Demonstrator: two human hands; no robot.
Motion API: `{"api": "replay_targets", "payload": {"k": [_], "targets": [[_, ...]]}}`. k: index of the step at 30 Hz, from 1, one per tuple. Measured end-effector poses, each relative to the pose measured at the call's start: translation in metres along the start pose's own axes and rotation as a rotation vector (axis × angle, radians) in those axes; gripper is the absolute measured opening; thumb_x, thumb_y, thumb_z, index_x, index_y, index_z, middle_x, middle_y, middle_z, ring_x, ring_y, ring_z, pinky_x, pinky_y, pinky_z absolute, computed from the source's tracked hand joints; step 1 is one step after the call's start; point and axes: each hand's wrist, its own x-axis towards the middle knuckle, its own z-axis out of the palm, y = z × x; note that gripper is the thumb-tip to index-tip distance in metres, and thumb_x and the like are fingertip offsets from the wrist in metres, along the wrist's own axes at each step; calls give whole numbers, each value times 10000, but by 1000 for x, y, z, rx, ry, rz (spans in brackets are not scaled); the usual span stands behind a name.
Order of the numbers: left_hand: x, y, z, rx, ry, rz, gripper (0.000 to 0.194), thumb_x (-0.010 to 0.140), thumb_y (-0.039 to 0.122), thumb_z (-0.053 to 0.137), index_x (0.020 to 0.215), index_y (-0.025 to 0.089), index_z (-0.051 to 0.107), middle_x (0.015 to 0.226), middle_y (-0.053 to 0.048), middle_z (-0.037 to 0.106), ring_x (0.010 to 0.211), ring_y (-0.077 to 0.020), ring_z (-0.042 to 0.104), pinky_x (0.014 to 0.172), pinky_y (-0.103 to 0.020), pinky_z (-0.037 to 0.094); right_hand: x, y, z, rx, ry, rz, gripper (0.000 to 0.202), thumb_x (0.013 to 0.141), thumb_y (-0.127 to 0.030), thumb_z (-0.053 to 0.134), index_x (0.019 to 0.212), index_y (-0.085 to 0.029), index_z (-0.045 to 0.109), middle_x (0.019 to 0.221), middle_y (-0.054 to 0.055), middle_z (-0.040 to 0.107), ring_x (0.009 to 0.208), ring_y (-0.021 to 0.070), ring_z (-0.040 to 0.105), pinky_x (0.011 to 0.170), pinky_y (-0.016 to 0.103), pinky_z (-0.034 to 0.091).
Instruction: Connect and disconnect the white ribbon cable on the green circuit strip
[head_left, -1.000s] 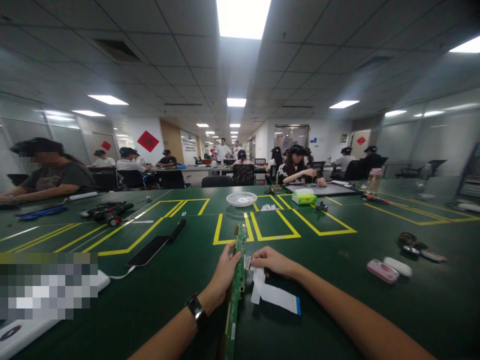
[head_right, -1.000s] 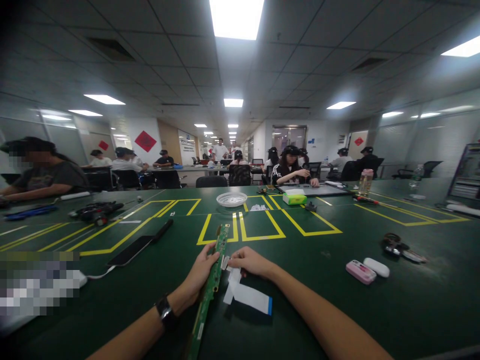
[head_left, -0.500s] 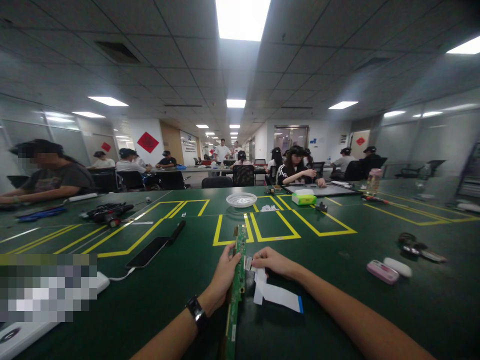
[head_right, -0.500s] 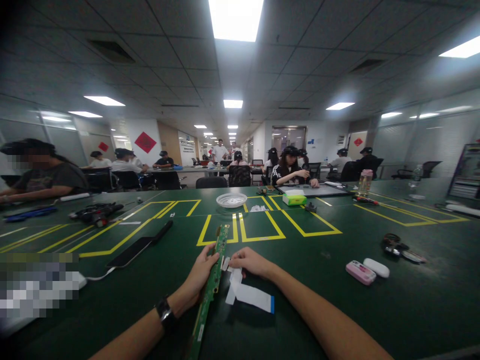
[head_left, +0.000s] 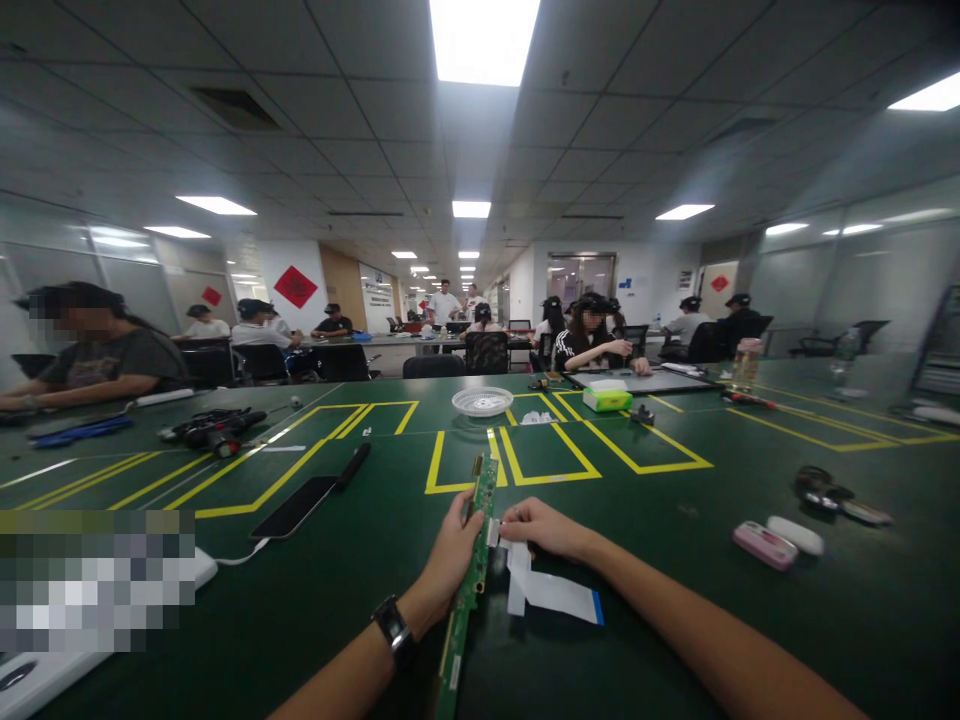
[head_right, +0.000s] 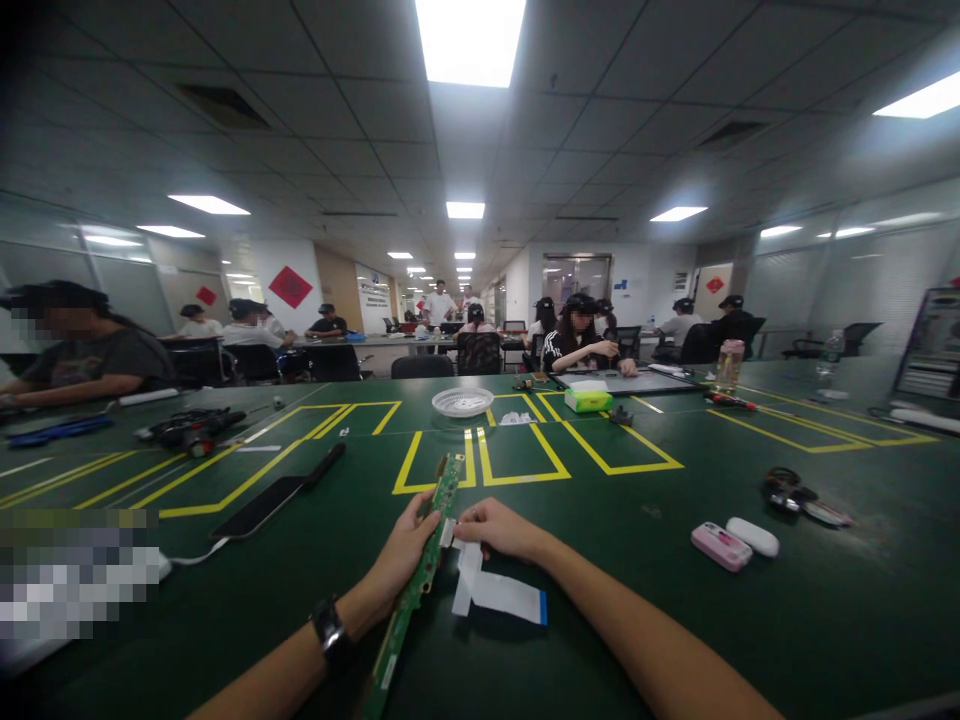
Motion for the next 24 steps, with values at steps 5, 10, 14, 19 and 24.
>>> {"api": "replay_targets", "payload": {"k": [5, 10, 14, 19, 24], "targets": [[-6, 6, 3, 55, 24, 91, 441, 826, 314, 590, 1239, 187, 504, 967, -53, 671, 817, -181, 639, 721, -237, 476, 2, 5, 0, -79, -6, -27, 362, 805, -444, 604, 626, -151, 488, 504, -66, 449, 438, 54, 389, 423, 181, 273], [-5, 7, 2, 167, 16, 188, 418, 861, 300, 545, 1260, 179, 505, 1217, -80, 594, 1106, -222, 549, 939, -276, 392, 0, 5, 4, -247, 59, -65, 377, 841, -471, 544, 646, -155, 482, 545, -60, 405, 491, 66, 361, 458, 191, 269], [-3, 7, 0, 235, -21, 192, 427, 892, 315, 486, 1300, 191, 464, 1249, -62, 574, 1156, -217, 517, 984, -293, 360, -3, -4, 5, -418, 123, -138, 357, 871, -447, 496, 679, -148, 522, 601, -44, 434, 564, 85, 396, 523, 201, 305], [0, 7, -4, 381, -67, 136, 465, 904, 385, 437, 1325, 188, 447, 1258, -65, 552, 1195, -225, 471, 1027, -317, 321, -8, -15, -7, -673, 142, -203, 264, 878, -376, 497, 791, -152, 606, 703, -16, 546, 654, 115, 485, 603, 219, 348], [7, 4, -10, 732, 69, 127, 507, 889, 376, 412, 1348, 163, 393, 1312, -115, 452, 1255, -248, 358, 1072, -355, 238, -11, -8, -32, -973, 226, -149, 215, 884, -296, 476, 827, -159, 632, 820, 50, 615, 763, 159, 539, 694, 255, 375]]}}
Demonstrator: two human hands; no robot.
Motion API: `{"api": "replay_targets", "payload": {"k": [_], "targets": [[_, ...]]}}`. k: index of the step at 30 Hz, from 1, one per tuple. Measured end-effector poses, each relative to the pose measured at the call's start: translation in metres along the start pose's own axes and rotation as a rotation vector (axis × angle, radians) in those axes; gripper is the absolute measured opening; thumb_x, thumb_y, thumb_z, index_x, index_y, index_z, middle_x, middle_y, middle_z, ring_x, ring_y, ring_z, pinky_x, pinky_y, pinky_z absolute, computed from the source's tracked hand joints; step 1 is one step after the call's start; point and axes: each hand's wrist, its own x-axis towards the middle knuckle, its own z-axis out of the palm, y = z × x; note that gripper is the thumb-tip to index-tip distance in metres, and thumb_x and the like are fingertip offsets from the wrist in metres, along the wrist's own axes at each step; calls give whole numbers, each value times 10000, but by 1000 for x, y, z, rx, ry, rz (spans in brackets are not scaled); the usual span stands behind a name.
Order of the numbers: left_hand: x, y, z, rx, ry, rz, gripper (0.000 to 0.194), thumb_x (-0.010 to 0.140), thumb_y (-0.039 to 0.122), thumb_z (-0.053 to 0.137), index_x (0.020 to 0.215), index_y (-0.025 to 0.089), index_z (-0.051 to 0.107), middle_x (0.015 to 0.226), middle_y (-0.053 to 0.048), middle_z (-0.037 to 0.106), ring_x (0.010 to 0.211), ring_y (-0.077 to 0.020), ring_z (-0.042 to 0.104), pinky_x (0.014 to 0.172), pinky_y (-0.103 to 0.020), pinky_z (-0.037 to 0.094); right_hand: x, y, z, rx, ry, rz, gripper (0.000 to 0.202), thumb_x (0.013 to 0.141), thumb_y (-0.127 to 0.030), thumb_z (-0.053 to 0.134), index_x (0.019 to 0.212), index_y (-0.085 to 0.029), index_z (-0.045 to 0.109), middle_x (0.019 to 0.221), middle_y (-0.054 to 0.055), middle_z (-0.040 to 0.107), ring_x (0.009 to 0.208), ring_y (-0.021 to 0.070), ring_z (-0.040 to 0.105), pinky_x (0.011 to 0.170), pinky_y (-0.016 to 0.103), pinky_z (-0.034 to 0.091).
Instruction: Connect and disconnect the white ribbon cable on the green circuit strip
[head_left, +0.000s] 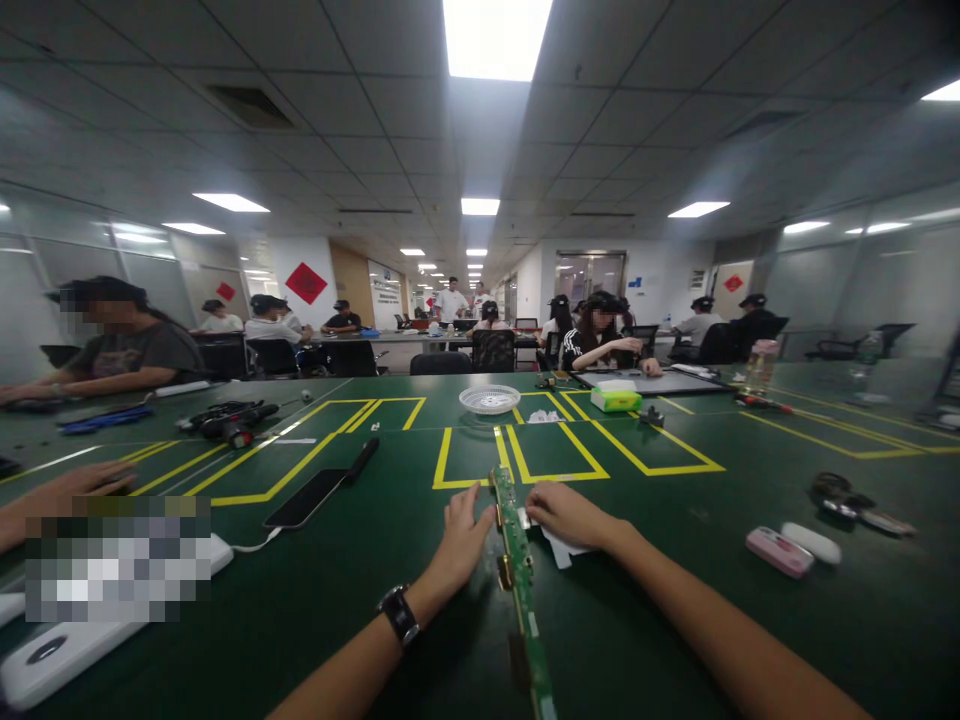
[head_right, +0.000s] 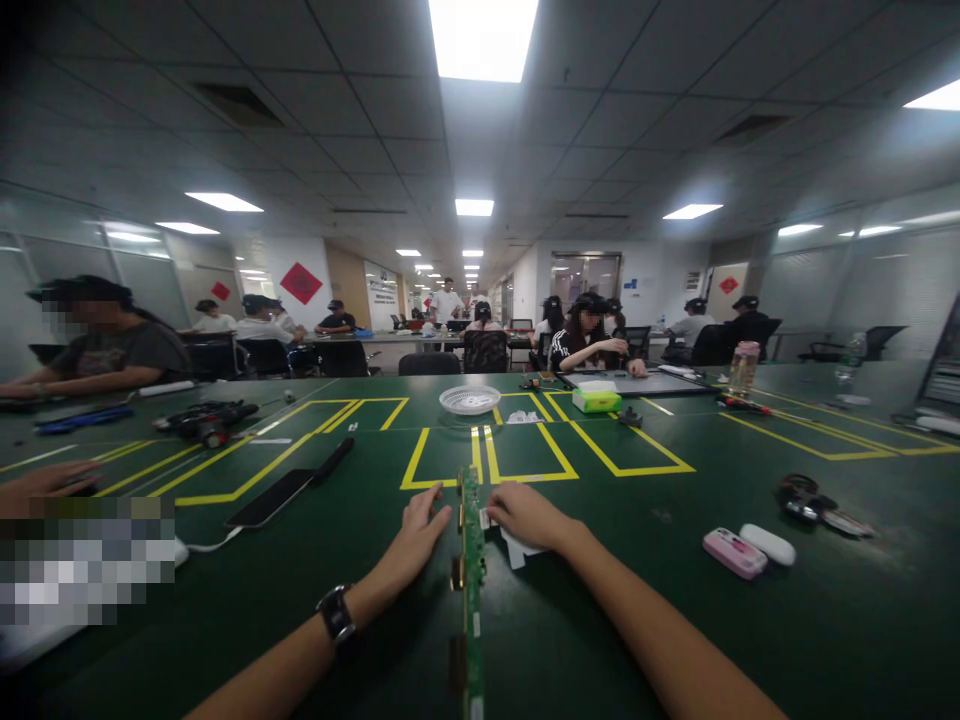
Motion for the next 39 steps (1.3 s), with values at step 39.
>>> {"api": "replay_targets", "payload": {"k": [39], "targets": [[-14, 6, 11, 56, -133, 167, 424, 863, 357, 438, 1265, 222, 452, 1163, -70, 529, 1081, -218, 448, 969, -351, 343, 1, 45, 18, -174, 13, 80, 445, 907, -344, 392, 1331, -251, 488, 1414, 62, 443, 1308, 245, 373, 1071, 441, 271]]}}
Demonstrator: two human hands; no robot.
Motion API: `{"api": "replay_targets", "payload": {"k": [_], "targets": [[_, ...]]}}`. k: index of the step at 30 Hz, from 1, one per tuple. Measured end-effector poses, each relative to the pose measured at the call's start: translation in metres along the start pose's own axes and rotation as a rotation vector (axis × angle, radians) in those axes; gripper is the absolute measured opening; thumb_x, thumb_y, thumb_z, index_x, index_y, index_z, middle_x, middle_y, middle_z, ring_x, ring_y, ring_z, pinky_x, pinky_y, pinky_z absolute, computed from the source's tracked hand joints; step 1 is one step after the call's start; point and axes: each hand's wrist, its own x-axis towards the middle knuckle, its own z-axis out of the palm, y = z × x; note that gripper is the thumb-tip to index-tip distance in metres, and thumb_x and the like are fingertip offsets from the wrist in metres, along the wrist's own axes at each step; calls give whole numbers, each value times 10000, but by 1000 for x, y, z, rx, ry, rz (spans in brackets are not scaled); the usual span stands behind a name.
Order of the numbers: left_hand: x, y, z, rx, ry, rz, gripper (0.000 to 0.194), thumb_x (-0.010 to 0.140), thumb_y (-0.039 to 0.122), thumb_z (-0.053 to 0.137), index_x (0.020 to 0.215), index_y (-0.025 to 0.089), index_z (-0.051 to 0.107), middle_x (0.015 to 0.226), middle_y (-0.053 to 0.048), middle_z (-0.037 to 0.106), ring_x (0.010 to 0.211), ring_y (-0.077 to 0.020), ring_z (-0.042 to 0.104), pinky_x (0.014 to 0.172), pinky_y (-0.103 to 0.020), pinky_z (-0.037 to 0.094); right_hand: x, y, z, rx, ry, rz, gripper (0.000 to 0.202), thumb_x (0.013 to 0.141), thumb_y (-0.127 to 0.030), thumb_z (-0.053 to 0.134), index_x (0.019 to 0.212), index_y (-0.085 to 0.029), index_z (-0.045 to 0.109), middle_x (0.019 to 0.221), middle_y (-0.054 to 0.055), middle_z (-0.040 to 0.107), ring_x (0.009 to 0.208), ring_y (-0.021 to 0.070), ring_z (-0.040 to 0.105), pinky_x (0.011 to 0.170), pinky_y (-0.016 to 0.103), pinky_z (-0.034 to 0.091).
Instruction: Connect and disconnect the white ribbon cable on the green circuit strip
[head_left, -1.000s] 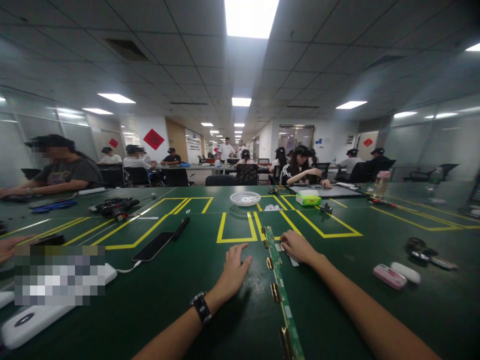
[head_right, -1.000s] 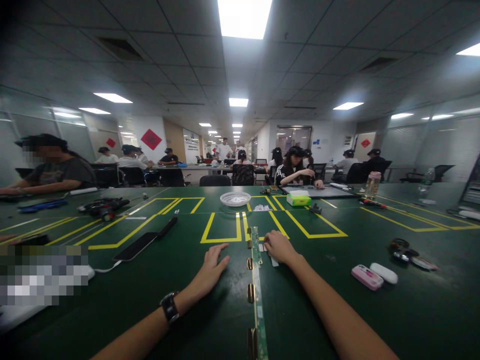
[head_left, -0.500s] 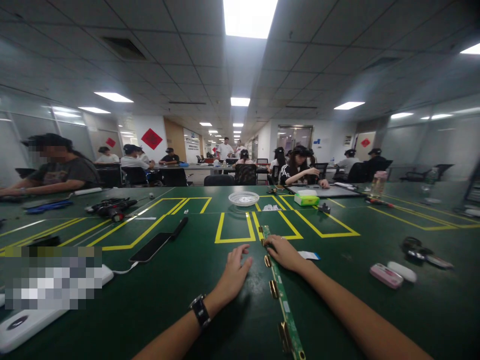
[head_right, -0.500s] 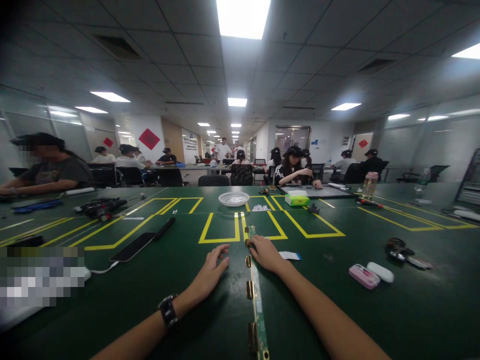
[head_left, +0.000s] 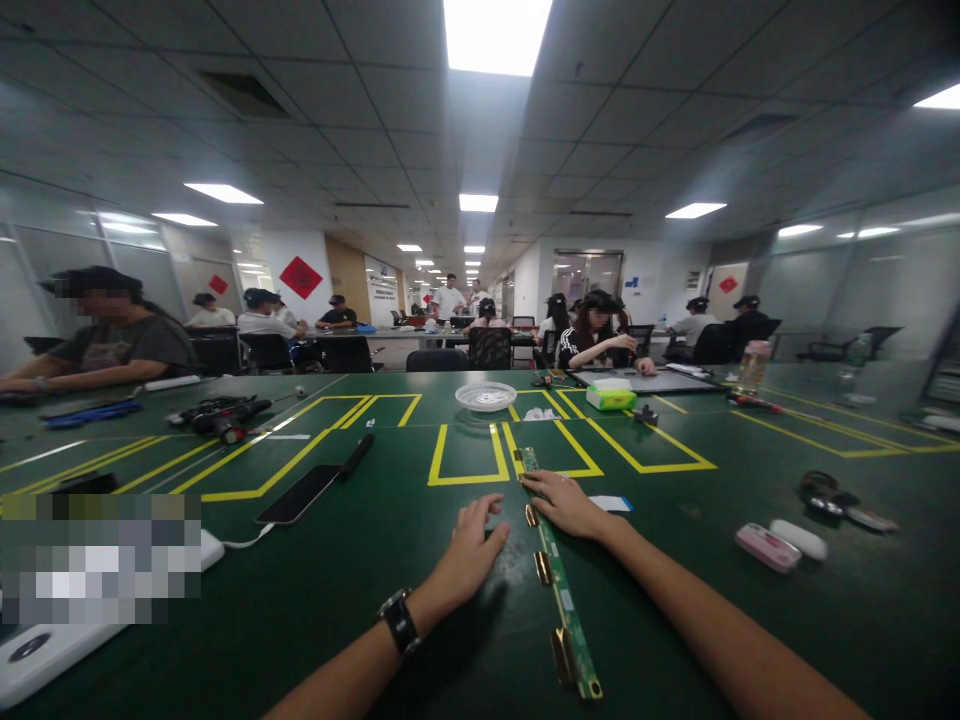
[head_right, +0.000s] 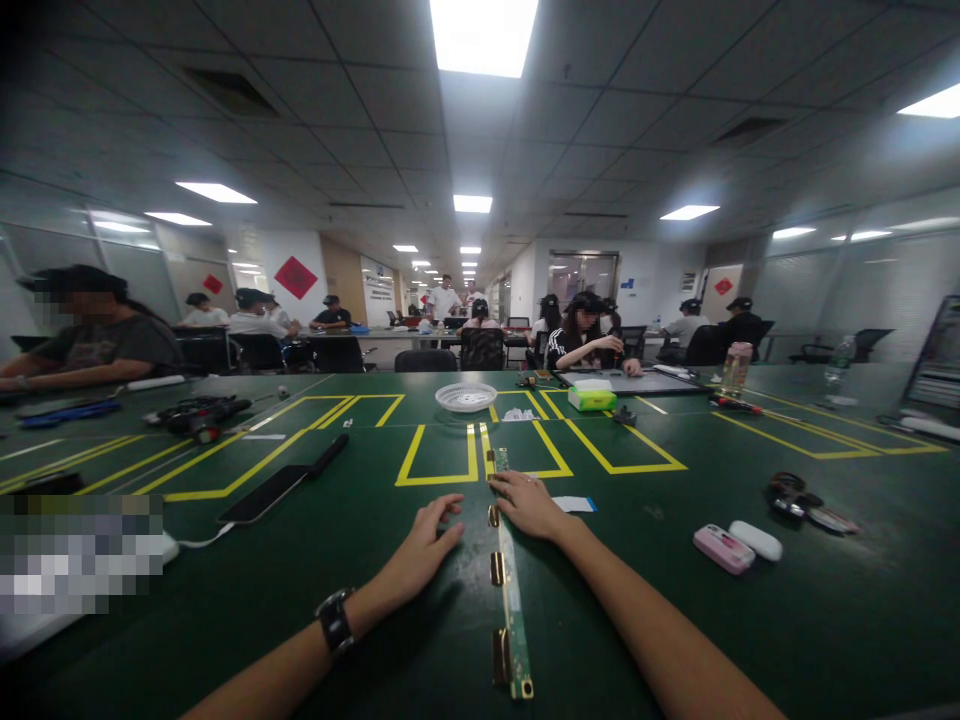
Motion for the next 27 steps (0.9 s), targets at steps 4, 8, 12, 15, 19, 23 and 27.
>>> {"api": "replay_targets", "payload": {"k": [4, 8, 12, 15, 19, 23, 27], "targets": [[0, 2, 1, 20, -14, -5, 427, 855, 340, 457, 1266, 224, 457, 1168, -72, 528, 1087, -225, 449, 969, -365, 343, -1, -2, 0, -34, -79, 39, 522, 927, -476, 330, 1410, -283, 368, 1480, 47, 343, 1365, 271, 273, 1085, 492, 201], [-1, 1, 1, 25, -19, -6, 421, 859, 347, 460, 1264, 232, 460, 1173, -66, 527, 1081, -221, 455, 966, -358, 343, -3, -6, -2, -21, -106, 50, 599, 918, -561, 289, 1448, -280, 281, 1509, 51, 276, 1386, 282, 220, 1093, 514, 139], [-1, 1, 1, 20, -27, 4, 427, 865, 351, 455, 1274, 226, 450, 1176, -68, 522, 1078, -221, 454, 962, -357, 342, -5, -8, -4, 3, -90, 31, 643, 908, -588, 288, 1455, -250, 260, 1498, 73, 299, 1384, 284, 222, 1088, 518, 122], [-2, 3, 0, 8, -30, 4, 426, 864, 340, 452, 1272, 216, 448, 1172, -70, 523, 1075, -220, 452, 962, -355, 341, -5, -11, -4, -7, -33, 26, 594, 902, -557, 347, 1406, -242, 358, 1459, 91, 375, 1355, 282, 277, 1069, 516, 141], [-2, 4, -2, -5, -19, 12, 420, 871, 329, 441, 1272, 207, 448, 1162, -75, 528, 1079, -218, 452, 959, -351, 345, -3, -19, -5, -57, 69, 26, 442, 873, -473, 467, 1238, -231, 526, 1307, 105, 534, 1215, 276, 427, 1005, 498, 214], [-2, 5, -3, -1, -16, 21, 419, 869, 317, 445, 1276, 215, 446, 1172, -74, 529, 1097, -217, 451, 964, -345, 345, -3, -29, -6, -100, 102, 4, 384, 853, -415, 521, 1184, -221, 549, 1179, 110, 577, 1087, 262, 483, 942, 443, 269], [-3, 7, -3, -10, -21, 9, 415, 878, 329, 430, 1276, 214, 445, 1166, -75, 531, 1089, -216, 462, 965, -346, 345, -3, -33, -2, -134, 113, 31, 396, 865, -440, 496, 1187, -214, 544, 1142, 118, 563, 1081, 271, 464, 917, 430, 289]]}}
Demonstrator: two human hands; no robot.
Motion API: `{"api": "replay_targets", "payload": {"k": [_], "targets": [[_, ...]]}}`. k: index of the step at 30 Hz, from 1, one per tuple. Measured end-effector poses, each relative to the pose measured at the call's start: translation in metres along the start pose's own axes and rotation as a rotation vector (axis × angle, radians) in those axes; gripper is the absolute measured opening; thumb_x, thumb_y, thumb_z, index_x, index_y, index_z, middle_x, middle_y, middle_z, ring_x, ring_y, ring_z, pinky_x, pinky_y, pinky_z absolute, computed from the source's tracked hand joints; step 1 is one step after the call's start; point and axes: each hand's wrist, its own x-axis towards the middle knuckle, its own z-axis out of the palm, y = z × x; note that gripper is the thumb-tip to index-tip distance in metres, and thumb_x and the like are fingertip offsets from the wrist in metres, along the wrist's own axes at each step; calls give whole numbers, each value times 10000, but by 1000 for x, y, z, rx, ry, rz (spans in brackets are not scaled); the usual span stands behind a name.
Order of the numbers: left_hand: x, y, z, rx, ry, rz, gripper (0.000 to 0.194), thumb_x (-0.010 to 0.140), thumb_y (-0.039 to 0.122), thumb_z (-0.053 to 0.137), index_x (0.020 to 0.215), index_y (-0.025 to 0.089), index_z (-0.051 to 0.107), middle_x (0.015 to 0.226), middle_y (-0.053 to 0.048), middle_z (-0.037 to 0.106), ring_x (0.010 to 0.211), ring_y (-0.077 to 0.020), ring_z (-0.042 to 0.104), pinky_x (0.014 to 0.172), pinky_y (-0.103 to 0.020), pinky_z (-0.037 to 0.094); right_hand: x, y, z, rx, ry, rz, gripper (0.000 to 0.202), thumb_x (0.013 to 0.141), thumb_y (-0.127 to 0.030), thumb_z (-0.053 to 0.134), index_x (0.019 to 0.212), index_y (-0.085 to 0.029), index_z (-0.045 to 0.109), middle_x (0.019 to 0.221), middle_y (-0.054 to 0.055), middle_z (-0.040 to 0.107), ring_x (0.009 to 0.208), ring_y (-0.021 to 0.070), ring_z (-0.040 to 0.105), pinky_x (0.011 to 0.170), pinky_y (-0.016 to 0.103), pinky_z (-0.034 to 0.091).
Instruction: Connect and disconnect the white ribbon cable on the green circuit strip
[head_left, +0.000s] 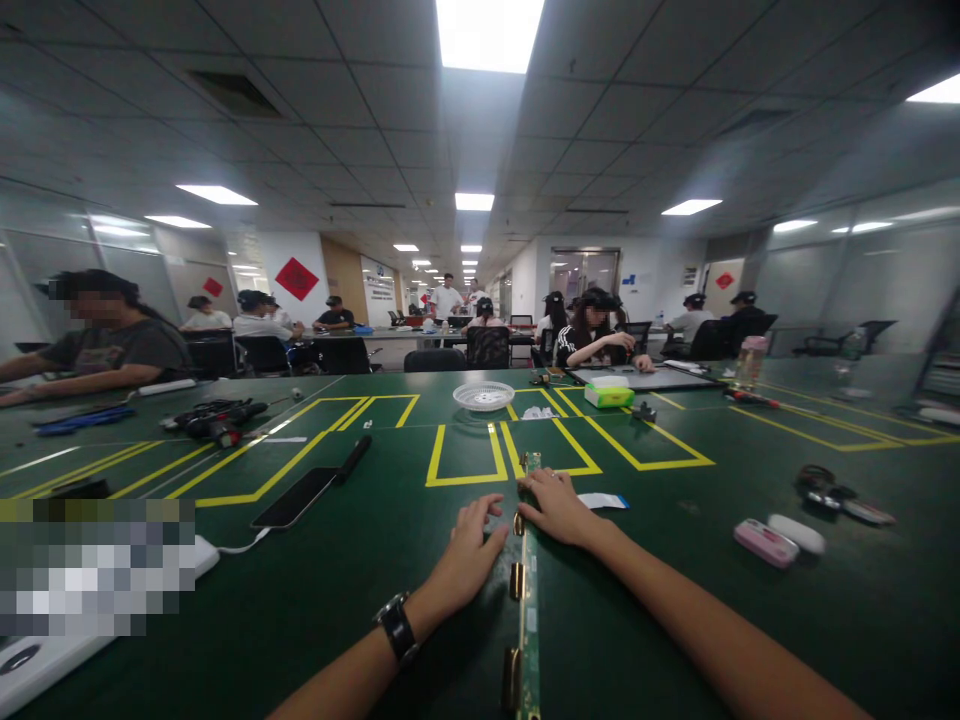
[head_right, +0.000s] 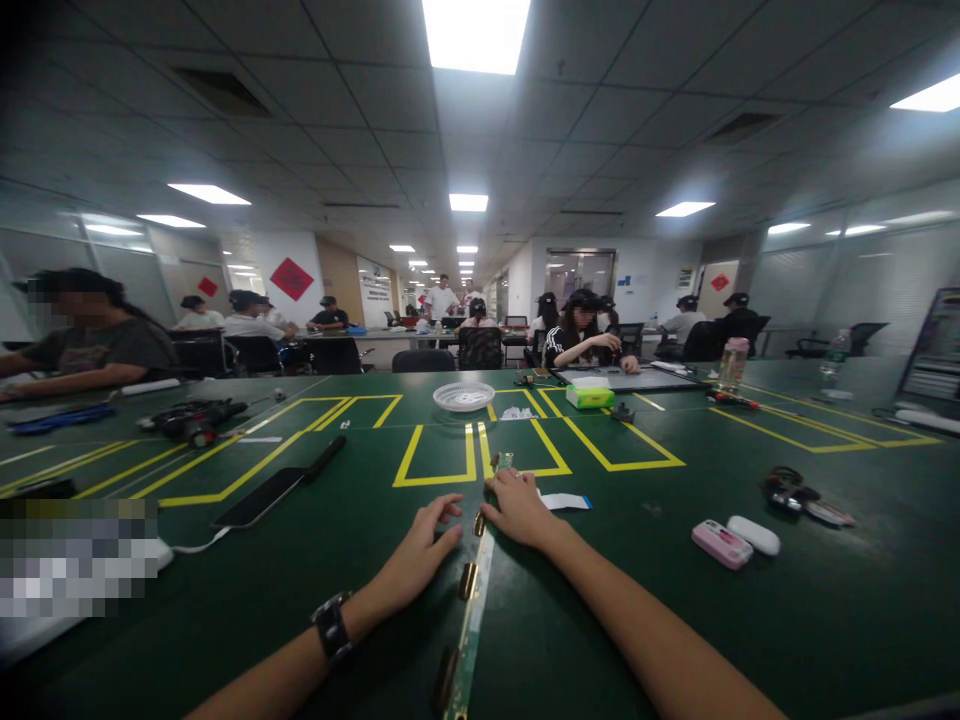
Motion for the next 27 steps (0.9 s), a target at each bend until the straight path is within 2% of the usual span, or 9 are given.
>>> {"api": "replay_targets", "payload": {"k": [5, 12, 18, 27], "targets": [[0, -1, 0, -14, 8, -4, 411, 883, 341, 435, 1276, 220, 446, 1156, -71, 538, 1093, -212, 467, 966, -339, 349, 0, 3, 5, -13, -21, 64, 458, 877, -474, 447, 1243, -208, 518, 1288, 139, 479, 1193, 304, 387, 952, 466, 257], [1, -2, 0, -39, 2, 1, 403, 886, 335, 429, 1271, 215, 445, 1148, -69, 541, 1066, -202, 473, 959, -334, 356, 0, -3, 0, 47, -10, -8, 250, 862, -366, 501, 1037, -231, 618, 1099, 78, 590, 1055, 255, 485, 914, 430, 285], [3, -4, 1, -59, 15, 0, 406, 881, 324, 438, 1271, 211, 447, 1121, -67, 553, 1058, -198, 486, 965, -335, 355, 0, -7, 1, -8, 6, -23, 335, 856, -344, 513, 1148, -194, 584, 1098, 116, 562, 1061, 266, 473, 912, 401, 325], [2, -2, 0, -115, 5, -27, 419, 882, 321, 438, 1274, 175, 442, 1120, -85, 545, 1038, -196, 515, 918, -309, 397, -2, -12, -7, 42, 35, -48, 254, 832, -378, 556, 997, -199, 626, 1014, 82, 587, 986, 242, 504, 863, 382, 317]]}}
